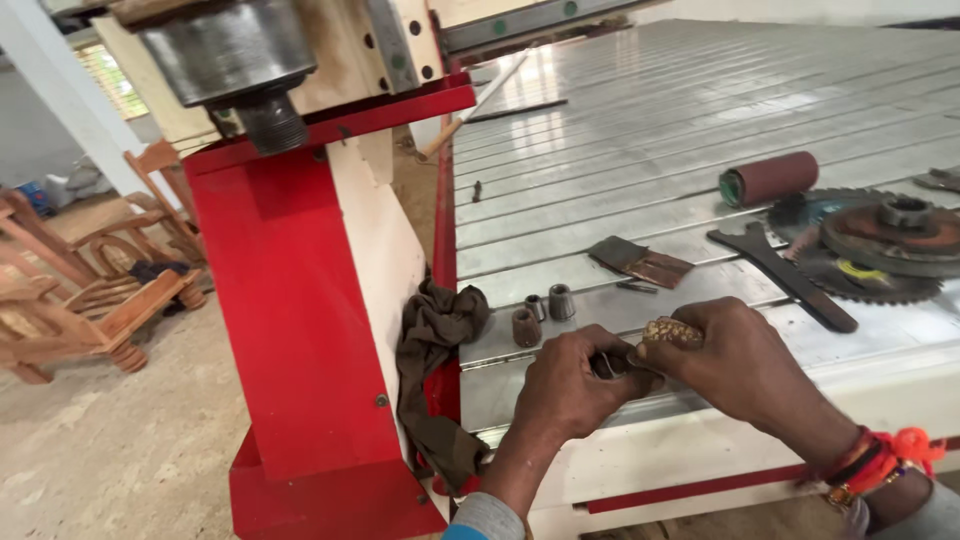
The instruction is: The person wipes and cleans various metal machine components, including collets and small gears, using a cloth and a brush.
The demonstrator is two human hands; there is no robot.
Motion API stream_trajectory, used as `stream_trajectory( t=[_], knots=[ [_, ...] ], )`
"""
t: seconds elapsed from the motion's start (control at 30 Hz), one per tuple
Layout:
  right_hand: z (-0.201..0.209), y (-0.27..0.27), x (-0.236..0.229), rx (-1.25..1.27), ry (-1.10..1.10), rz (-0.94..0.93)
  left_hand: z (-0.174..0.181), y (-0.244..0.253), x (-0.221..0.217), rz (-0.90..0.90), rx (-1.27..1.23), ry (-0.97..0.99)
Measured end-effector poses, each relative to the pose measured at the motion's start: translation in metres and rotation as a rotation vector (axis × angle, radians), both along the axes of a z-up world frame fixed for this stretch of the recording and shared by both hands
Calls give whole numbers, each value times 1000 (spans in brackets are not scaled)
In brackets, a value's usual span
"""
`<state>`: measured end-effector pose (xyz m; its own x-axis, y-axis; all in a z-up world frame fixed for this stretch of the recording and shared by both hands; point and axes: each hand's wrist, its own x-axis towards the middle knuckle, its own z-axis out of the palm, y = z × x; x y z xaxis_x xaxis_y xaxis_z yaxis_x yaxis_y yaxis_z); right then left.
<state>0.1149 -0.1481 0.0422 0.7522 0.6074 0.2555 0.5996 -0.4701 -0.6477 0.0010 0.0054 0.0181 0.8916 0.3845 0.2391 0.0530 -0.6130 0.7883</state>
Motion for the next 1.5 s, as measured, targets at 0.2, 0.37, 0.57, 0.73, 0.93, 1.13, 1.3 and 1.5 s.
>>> stream_trajectory(
  t=[0.2, 0.37, 0.57, 0.73, 0.93, 1.13, 1.3, 1.5],
  knots=[
    [-2, 3, 2, 2, 11, -6, 0, -7, -3, 5, -22, 62],
    [3, 8, 0, -96, 102, -53, 2, -7, -3, 10, -1, 39],
    [6, 10, -5, -41, 59, -61, 4, -10, -3, 6, 74, -3],
    [-1, 8, -3, -68, 0, -46, 0, -12, -3, -18, -25, 25],
    [-5, 8, 4, -25, 14, -43, 1, -11, -2, -14, 8, 43],
    [1, 5, -1, -79, 85, -53, 3, -8, -5, 7, -4, 9],
    [6, -2, -6, -143, 25, -71, 5, -8, -4, 30, 61, 8],
    [1, 10, 0, -88, 9, -31, -1, -11, -1, 29, -19, 66]
  ],
)
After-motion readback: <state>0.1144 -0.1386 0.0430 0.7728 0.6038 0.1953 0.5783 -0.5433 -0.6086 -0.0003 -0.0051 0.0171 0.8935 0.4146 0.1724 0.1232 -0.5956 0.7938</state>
